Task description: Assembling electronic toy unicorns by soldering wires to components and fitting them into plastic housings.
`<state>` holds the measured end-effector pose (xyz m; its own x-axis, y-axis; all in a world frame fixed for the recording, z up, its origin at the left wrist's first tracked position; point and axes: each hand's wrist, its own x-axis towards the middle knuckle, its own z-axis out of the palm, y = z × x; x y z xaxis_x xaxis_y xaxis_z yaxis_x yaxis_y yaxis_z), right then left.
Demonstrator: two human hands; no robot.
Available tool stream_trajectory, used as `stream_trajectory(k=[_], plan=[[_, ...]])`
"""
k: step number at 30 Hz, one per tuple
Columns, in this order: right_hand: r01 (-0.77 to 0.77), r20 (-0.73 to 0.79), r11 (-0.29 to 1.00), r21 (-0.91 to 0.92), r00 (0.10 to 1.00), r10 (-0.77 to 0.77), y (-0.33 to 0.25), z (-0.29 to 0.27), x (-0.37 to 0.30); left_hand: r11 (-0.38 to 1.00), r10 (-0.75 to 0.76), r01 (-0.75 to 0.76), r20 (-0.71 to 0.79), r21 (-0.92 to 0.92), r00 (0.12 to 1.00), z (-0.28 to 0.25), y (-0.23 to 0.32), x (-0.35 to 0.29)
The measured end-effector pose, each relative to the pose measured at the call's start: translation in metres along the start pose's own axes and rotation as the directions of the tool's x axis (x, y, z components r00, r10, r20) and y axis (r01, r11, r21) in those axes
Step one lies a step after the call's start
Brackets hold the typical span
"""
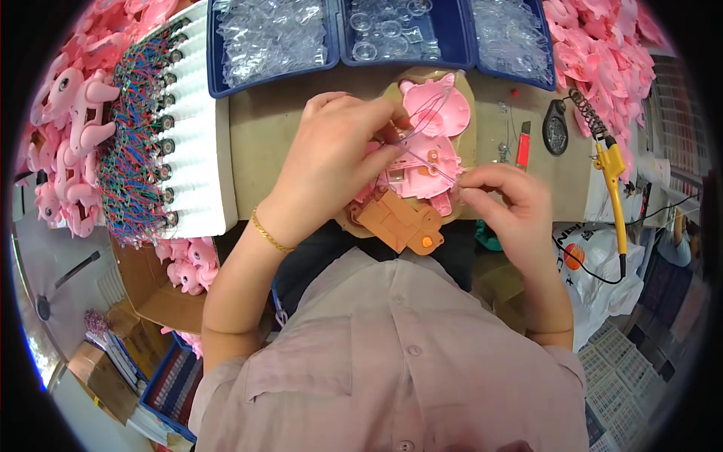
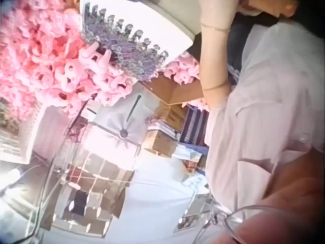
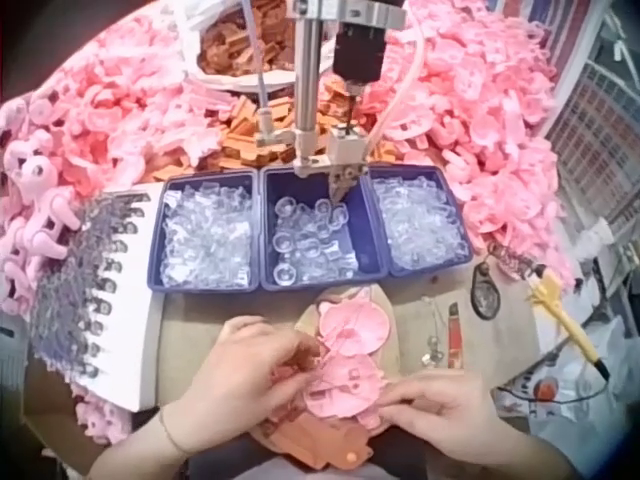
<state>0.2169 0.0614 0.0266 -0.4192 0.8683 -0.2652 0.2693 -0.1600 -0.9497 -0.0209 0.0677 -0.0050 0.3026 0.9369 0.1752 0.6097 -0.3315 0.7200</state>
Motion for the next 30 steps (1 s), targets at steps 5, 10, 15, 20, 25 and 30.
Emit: stream_trajectory(k=[5, 10, 15, 20, 25, 30], plan=[[0.335, 0.064, 0.777, -0.533, 0.932, -0.358, 0.008, 0.017, 0.015, 0.964, -0.129, 0.13, 0.02, -0.231, 0.991, -0.001, -0.009, -0.009], [0.466, 0.197, 0.516, -0.719, 0.848, -0.492, 0.019, 0.04, 0.044, 0.995, -0.102, 0.091, -0.262, -0.05, 0.96, 0.019, -0.013, -0.009], [0.475, 0.239, 0.417, -0.775, 0.831, -0.502, 0.023, 0.045, 0.046, 0.998, -0.064, 0.047, -0.414, -0.051, 0.908, 0.031, -0.016, -0.016], [0.499, 0.274, 0.396, -0.771, 0.821, -0.501, 0.02, 0.043, 0.044, 0.996, -0.085, 0.073, -0.349, -0.049, 0.933, 0.026, -0.015, -0.017], [0.474, 0.222, 0.482, -0.737, 0.843, -0.49, 0.026, 0.042, 0.045, 0.998, -0.062, 0.068, -0.32, 0.008, 0.946, 0.021, -0.011, -0.019], [0.479, 0.225, 0.467, -0.743, 0.837, -0.499, 0.025, 0.043, 0.044, 0.997, -0.072, 0.074, -0.341, -0.007, 0.937, 0.024, -0.01, -0.021]])
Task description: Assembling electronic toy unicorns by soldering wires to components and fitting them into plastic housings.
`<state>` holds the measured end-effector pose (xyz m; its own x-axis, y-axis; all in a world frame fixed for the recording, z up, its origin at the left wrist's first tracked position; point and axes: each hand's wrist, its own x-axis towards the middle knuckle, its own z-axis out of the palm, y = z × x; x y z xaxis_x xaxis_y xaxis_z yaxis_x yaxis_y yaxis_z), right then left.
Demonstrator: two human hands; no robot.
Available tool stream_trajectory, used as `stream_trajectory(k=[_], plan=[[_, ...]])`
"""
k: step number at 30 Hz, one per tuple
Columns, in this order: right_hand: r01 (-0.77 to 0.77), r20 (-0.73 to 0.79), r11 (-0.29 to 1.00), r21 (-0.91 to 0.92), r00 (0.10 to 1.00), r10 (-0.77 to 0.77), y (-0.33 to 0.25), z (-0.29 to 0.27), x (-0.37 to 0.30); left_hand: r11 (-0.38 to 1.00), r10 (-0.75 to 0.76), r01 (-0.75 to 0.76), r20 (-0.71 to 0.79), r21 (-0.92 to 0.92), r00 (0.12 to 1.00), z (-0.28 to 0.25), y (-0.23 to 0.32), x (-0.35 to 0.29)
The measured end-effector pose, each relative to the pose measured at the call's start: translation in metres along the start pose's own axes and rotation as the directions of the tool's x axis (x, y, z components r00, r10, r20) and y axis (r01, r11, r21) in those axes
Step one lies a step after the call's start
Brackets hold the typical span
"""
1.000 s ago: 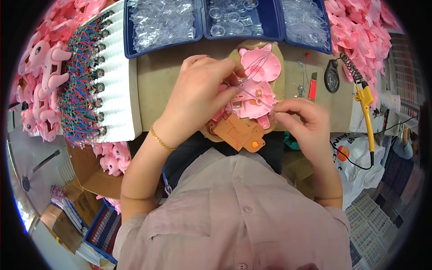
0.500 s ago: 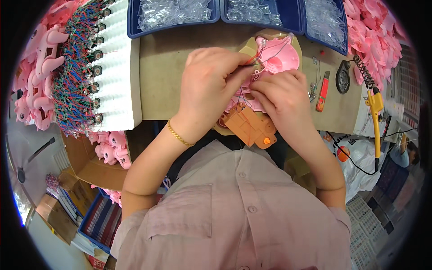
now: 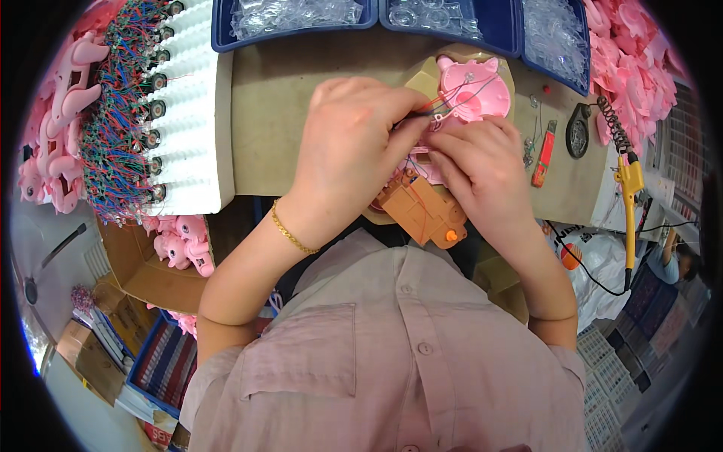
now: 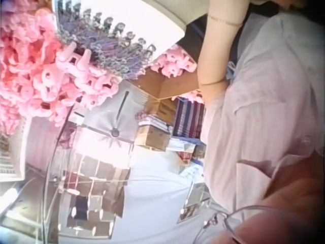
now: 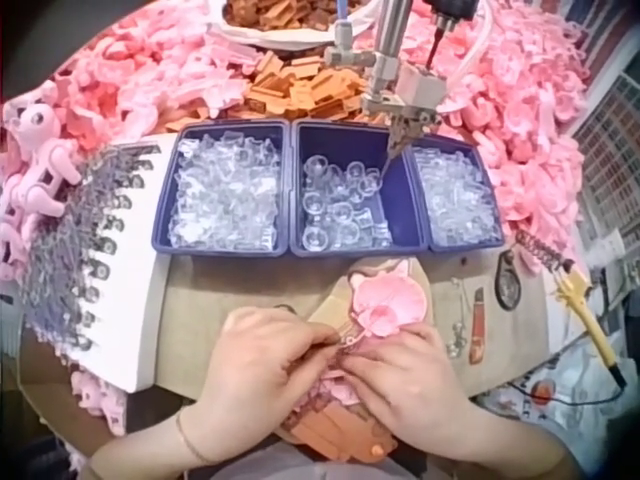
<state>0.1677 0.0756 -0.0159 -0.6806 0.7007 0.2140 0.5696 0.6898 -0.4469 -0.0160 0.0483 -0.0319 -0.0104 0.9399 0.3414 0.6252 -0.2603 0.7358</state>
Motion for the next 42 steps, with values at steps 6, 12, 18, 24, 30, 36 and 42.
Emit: stream_trajectory(k=[6, 12, 18, 24, 30, 36, 42], plan=[[0.024, 0.098, 1.0, -0.012, 0.995, -0.022, -0.002, -0.006, 0.003, 0.999, 0.021, -0.021, 0.016, 0.031, 1.0, -0.001, 0.001, -0.001], [-0.009, 0.072, 0.995, -0.095, 0.997, 0.016, -0.003, -0.001, 0.0, 0.996, 0.033, -0.037, 0.057, 0.082, 0.998, -0.002, 0.0, 0.0], [0.082, 0.096, 0.997, -0.006, 0.992, -0.081, 0.007, -0.004, 0.003, 1.0, 0.011, -0.012, 0.014, 0.029, 1.0, 0.0, -0.001, -0.003], [0.056, 0.097, 0.998, 0.004, 0.994, -0.056, 0.006, -0.004, 0.005, 1.0, -0.02, 0.02, -0.026, -0.011, 0.999, 0.005, 0.003, -0.003], [0.009, 0.069, 0.994, -0.106, 0.998, -0.002, 0.0, 0.001, 0.002, 1.0, -0.003, 0.003, 0.044, -0.004, 0.999, 0.004, 0.0, 0.001], [-0.075, 0.013, 0.993, 0.096, 0.997, 0.074, 0.005, -0.006, 0.003, 1.0, 0.017, -0.018, 0.043, 0.021, 0.999, 0.002, -0.001, 0.0], [0.003, 0.089, 0.999, 0.038, 0.996, -0.007, 0.003, -0.004, 0.004, 1.0, 0.011, -0.011, 0.05, 0.001, 0.999, 0.002, -0.003, 0.001]])
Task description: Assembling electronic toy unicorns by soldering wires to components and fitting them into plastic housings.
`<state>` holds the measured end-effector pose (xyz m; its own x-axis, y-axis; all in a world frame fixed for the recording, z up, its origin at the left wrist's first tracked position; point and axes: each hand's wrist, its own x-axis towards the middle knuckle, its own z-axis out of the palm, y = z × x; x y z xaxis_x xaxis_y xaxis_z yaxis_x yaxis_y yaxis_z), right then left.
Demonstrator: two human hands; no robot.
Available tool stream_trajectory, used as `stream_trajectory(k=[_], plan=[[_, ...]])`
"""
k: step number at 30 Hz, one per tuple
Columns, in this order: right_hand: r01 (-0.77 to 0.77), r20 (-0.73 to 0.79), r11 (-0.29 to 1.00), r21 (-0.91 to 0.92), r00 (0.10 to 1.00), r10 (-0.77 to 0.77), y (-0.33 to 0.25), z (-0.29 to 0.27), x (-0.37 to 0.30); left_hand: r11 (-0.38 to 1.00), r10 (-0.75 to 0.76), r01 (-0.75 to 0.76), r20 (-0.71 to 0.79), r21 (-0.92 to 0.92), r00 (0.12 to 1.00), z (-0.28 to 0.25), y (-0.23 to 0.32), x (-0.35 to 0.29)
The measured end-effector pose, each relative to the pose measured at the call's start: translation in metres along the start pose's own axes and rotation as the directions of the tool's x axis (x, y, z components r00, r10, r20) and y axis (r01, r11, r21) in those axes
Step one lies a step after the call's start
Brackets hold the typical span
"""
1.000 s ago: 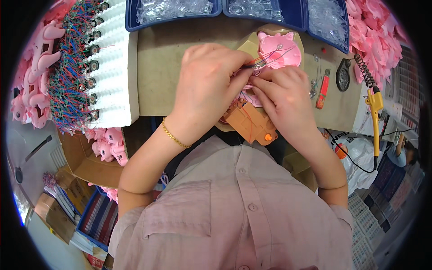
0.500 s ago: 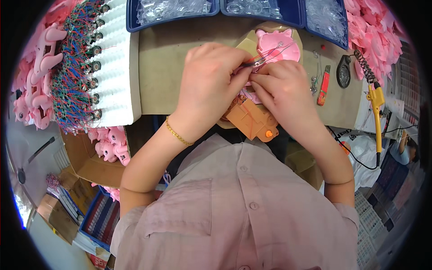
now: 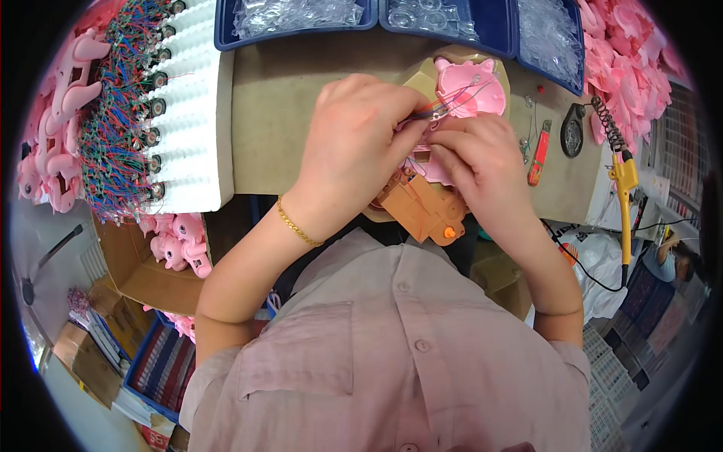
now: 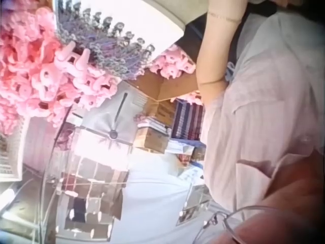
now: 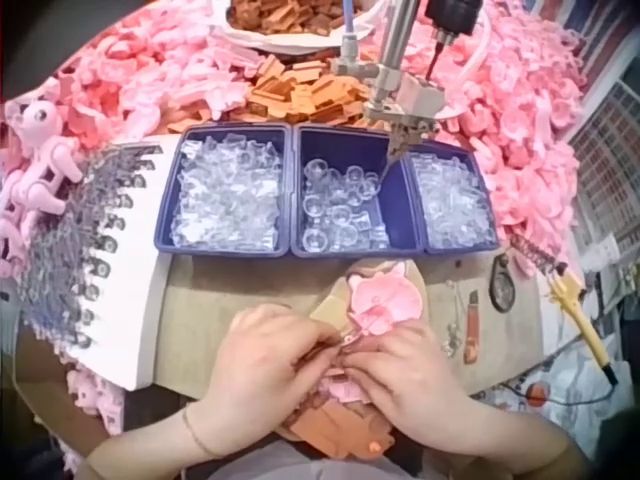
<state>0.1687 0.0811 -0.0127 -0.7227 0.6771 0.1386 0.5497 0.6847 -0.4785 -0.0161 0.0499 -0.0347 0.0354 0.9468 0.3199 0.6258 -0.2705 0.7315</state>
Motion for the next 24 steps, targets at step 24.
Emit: stream_trajectory(k=[24], plan=[[-0.256, 0.16, 0.96, -0.112, 0.949, 0.272, -0.06, -0.028, -0.034, 0.954, -0.298, 0.291, 0.205, 0.067, 0.932, -0.024, 0.023, 0.031]])
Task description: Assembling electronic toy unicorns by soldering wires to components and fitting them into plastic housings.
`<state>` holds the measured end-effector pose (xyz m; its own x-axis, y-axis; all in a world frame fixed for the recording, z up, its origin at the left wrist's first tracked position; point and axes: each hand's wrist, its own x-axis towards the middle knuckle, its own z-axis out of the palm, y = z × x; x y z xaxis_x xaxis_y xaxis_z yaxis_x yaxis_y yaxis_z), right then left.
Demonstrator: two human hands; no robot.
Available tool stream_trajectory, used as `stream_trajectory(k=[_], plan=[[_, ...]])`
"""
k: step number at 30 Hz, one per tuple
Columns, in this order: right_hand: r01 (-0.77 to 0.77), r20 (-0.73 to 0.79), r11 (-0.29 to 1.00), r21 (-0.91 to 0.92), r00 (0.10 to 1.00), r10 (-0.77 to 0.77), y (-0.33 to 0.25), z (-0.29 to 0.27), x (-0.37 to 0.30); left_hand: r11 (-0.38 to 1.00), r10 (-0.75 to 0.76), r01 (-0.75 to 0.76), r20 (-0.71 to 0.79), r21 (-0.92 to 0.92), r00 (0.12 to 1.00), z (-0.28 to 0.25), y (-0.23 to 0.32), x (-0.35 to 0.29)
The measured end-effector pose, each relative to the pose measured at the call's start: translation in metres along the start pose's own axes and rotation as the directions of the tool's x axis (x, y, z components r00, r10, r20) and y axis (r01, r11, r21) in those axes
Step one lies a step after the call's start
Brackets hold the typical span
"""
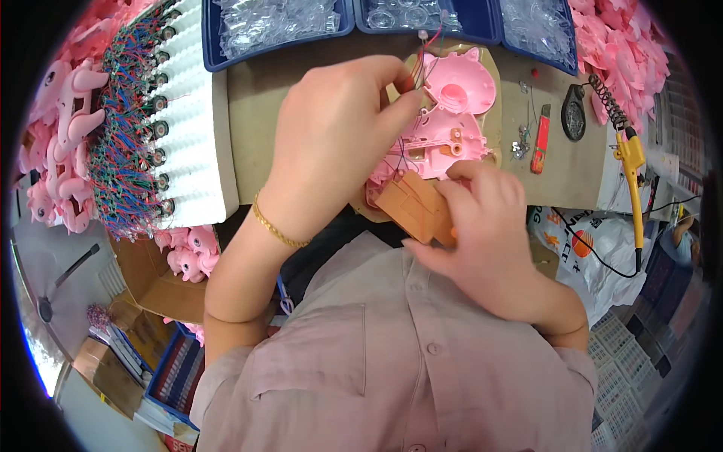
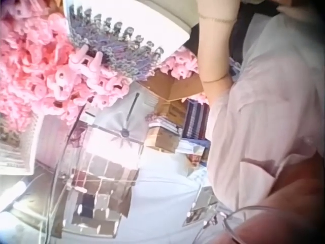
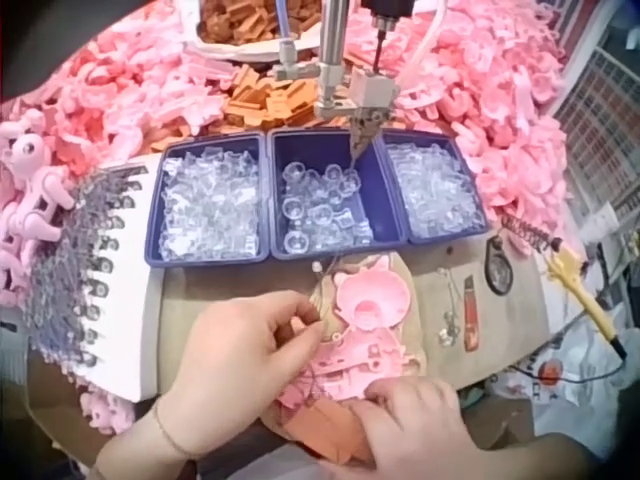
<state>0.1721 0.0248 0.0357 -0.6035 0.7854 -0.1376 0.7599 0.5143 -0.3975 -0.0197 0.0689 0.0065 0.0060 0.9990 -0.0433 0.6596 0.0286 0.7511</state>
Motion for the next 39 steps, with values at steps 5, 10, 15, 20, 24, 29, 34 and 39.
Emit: stream_trajectory(k=[5, 10, 15, 20, 24, 29, 34, 39], plan=[[0.083, -0.015, 0.972, 0.221, 0.997, -0.082, 0.026, -0.018, 0.017, 0.905, -0.125, 0.135, 0.051, -0.403, 0.991, 0.002, -0.025, 0.001], [0.329, -0.13, 0.923, 0.199, 0.942, -0.308, 0.047, 0.005, 0.03, 0.778, -0.18, 0.007, -0.212, -0.628, 0.961, 0.019, -0.039, -0.033], [0.356, -0.168, 0.927, 0.119, 0.927, -0.335, 0.048, 0.003, 0.038, 0.93, 0.359, -0.363, -0.323, 0.051, 0.876, 0.017, -0.054, -0.08], [0.406, -0.089, 0.902, 0.144, 0.913, -0.397, 0.043, -0.008, 0.046, 0.892, 0.448, -0.443, -0.298, 0.089, 0.843, 0.02, -0.06, -0.084], [0.376, -0.095, 0.917, 0.129, 0.926, -0.366, 0.043, -0.007, 0.045, 0.871, 0.487, -0.483, -0.266, 0.087, 0.832, 0.023, -0.064, -0.082], [0.337, -0.014, 0.924, 0.183, 0.94, -0.34, 0.04, -0.017, 0.053, 0.809, 0.576, -0.531, -0.16, 0.251, 0.802, 0.019, -0.063, -0.088], [0.352, 0.055, 0.932, 0.083, 0.932, -0.357, 0.036, -0.018, 0.054, 0.78, 0.566, -0.5, -0.081, 0.377, 0.821, 0.02, -0.057, -0.093], [0.362, 0.005, 0.924, 0.122, 0.931, -0.365, 0.044, -0.022, 0.06, 0.805, 0.529, -0.513, 0.033, 0.297, 0.848, 0.002, -0.042, -0.081]])
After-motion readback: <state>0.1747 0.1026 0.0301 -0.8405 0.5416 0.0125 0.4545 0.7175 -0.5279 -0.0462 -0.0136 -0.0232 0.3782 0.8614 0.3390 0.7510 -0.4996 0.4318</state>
